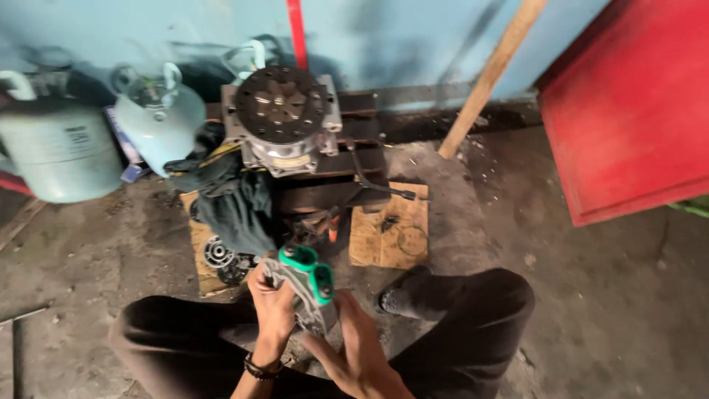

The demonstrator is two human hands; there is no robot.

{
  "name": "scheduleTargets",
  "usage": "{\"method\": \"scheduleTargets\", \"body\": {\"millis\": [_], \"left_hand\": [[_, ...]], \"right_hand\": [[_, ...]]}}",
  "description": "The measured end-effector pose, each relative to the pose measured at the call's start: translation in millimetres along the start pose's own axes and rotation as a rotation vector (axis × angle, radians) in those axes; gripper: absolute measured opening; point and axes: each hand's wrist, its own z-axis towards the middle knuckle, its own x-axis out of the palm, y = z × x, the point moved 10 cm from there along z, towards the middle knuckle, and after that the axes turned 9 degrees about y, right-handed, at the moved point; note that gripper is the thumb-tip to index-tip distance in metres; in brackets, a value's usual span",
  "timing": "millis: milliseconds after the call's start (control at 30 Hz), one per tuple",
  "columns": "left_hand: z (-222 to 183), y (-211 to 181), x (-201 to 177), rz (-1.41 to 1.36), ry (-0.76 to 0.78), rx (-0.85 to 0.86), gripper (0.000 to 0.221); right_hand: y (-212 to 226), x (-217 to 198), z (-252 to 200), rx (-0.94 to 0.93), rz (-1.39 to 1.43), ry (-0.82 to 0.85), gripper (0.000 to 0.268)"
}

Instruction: Disassembling a mechanical pump or compressor by removing the top plate and inspecting internal components

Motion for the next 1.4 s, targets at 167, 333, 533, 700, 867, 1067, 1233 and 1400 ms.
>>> {"method": "scheduleTargets", "body": {"millis": [167, 333, 533, 700, 867, 1067, 1233, 1400], "left_hand": [[-13.0, 13.1, -15.7, 0.029, -0.044, -0.055, 0.006], [-23.3, -2.9, -15.6, -0.194, 0.072, -0.098, 0.020], [-46.0, -25.0, -2.0, -0.236, 0.301, -0.194, 0.048], [-71.4, 2.8, 10.4, -0.404, 0.528, -0.286, 0.055], [-80.1, -9.6, 6.0, -0.255, 0.648, -0.270, 0.059], [-85.3, 48.0, -16.7, -0.580, 0.618, -0.334, 0.082], [-60.6, 66.8, -68.0, -0.276, 0.792, -0.434, 0.070], [-55.1, 237.4, -188.4, 0.218, 0.425, -0.956, 0.084]], "right_hand": [[-22.8, 12.3, -6.9, 0.072, -0.066, -0.031, 0.030], [-51.8, 25.9, -12.7, 0.151, -0.006, 0.016, 0.049], [-115.8, 23.7, -34.7, 0.254, 0.276, 0.091, 0.053], [-206.0, 16.5, -67.9, 0.509, 0.488, 0.115, 0.054], [-208.9, 15.0, -64.6, 0.531, 0.353, 0.211, 0.055], [-180.6, 47.7, -34.4, 0.433, 0.319, 0.267, 0.046], [-200.3, 61.2, -19.6, 0.519, 0.095, 0.230, 0.033], [-241.4, 87.0, -11.5, 0.564, 0.134, 0.315, 0.054]]}}
